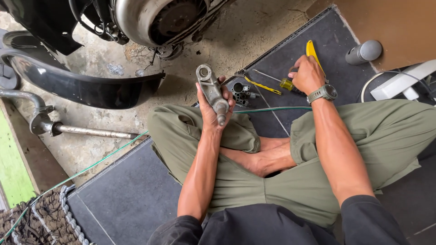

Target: A person sits on the floor cleaning a metal motorcycle component with a utility knife and inspecting a small washer.

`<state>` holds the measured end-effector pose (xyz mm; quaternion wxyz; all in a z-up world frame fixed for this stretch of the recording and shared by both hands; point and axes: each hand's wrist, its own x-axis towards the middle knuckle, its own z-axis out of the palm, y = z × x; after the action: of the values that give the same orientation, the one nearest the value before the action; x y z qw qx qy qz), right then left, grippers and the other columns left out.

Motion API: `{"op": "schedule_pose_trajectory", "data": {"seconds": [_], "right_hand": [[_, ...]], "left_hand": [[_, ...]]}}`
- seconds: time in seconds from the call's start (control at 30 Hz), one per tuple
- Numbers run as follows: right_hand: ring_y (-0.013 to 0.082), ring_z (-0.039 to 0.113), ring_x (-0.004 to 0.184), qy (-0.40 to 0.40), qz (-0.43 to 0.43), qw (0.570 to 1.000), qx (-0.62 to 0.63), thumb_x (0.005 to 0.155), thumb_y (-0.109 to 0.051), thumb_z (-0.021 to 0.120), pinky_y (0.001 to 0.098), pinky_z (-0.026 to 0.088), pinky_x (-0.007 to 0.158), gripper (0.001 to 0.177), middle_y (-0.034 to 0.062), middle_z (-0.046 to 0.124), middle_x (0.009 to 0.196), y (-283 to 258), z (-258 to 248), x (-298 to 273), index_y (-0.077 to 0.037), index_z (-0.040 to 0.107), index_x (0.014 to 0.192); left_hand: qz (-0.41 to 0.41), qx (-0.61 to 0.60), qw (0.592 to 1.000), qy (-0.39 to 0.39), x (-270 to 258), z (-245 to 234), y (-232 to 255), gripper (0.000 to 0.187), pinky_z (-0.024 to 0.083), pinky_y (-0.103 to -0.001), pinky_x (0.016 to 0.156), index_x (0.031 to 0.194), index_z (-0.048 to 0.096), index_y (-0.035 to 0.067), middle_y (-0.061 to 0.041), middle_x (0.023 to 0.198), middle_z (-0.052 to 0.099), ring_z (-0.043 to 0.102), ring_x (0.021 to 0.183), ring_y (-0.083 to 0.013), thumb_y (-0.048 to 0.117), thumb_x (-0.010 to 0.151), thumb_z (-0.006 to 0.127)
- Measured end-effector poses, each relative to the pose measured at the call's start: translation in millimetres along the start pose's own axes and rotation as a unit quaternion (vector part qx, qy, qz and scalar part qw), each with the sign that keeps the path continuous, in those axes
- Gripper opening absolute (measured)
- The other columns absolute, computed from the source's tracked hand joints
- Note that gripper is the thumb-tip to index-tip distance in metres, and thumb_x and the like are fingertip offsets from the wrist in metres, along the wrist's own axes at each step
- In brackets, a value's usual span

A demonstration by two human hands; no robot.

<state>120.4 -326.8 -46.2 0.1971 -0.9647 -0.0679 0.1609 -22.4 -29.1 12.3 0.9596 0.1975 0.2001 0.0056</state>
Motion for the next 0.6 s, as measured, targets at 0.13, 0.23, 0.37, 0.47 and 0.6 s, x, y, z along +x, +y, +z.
{"op": "schedule_pose_trajectory", "data": {"seconds": [0.13,0.23,0.37,0.47,0.6], "right_hand": [[0.0521,0.065,0.105,0.001,-0.001,1.0,0.009,0.093,-0.014,0.082,0.06,0.053,0.085,0.042,0.0249,0.056,0.111,-8,-6,0,0.004,0.057,0.123],[0.0503,0.065,0.108,-0.005,0.013,1.0,-0.005,0.094,-0.018,0.081,0.0593,0.053,0.088,0.035,0.0213,0.057,0.111,-5,-3,2,0.001,0.061,0.116],[0.0519,0.063,0.111,-0.003,0.004,1.0,-0.017,0.092,-0.021,0.083,0.0612,0.052,0.091,0.04,0.0231,0.056,0.115,-1,-1,2,0.001,0.06,0.115],[0.0539,0.062,0.111,0.008,-0.004,1.0,-0.015,0.092,-0.019,0.084,0.0627,0.052,0.091,0.04,0.0244,0.055,0.116,-2,-1,3,0.002,0.058,0.114],[0.0534,0.066,0.099,0.036,-0.046,0.998,0.027,0.091,-0.009,0.086,0.0609,0.053,0.083,0.039,0.0256,0.06,0.103,-11,-10,-8,0.005,0.056,0.111]], "left_hand": [[-0.005,-0.03,1.0,0.005,7,-10,2,0.085,0.047,-0.035,0.047,0.127,0.061,0.005,-0.01,0.07,0.051,0.058,0.058,-0.0261,0.08,0.093,0.044],[-0.014,-0.043,0.999,-0.023,12,-18,2,0.088,0.046,-0.037,0.049,0.131,0.059,0.004,-0.01,0.071,0.048,0.056,0.061,-0.0265,0.081,0.094,0.038],[0.003,-0.033,0.999,-0.025,9,-13,2,0.089,0.047,-0.036,0.05,0.132,0.06,0.004,-0.009,0.071,0.05,0.058,0.061,-0.0252,0.082,0.094,0.038],[0.018,-0.023,0.999,-0.025,10,-12,1,0.089,0.048,-0.036,0.048,0.132,0.06,0.003,-0.01,0.069,0.051,0.059,0.06,-0.0255,0.082,0.095,0.039],[0.032,-0.014,0.999,-0.041,14,-15,-3,0.09,0.047,-0.036,0.046,0.135,0.058,0.001,-0.011,0.069,0.051,0.06,0.059,-0.0269,0.08,0.098,0.036]]}}
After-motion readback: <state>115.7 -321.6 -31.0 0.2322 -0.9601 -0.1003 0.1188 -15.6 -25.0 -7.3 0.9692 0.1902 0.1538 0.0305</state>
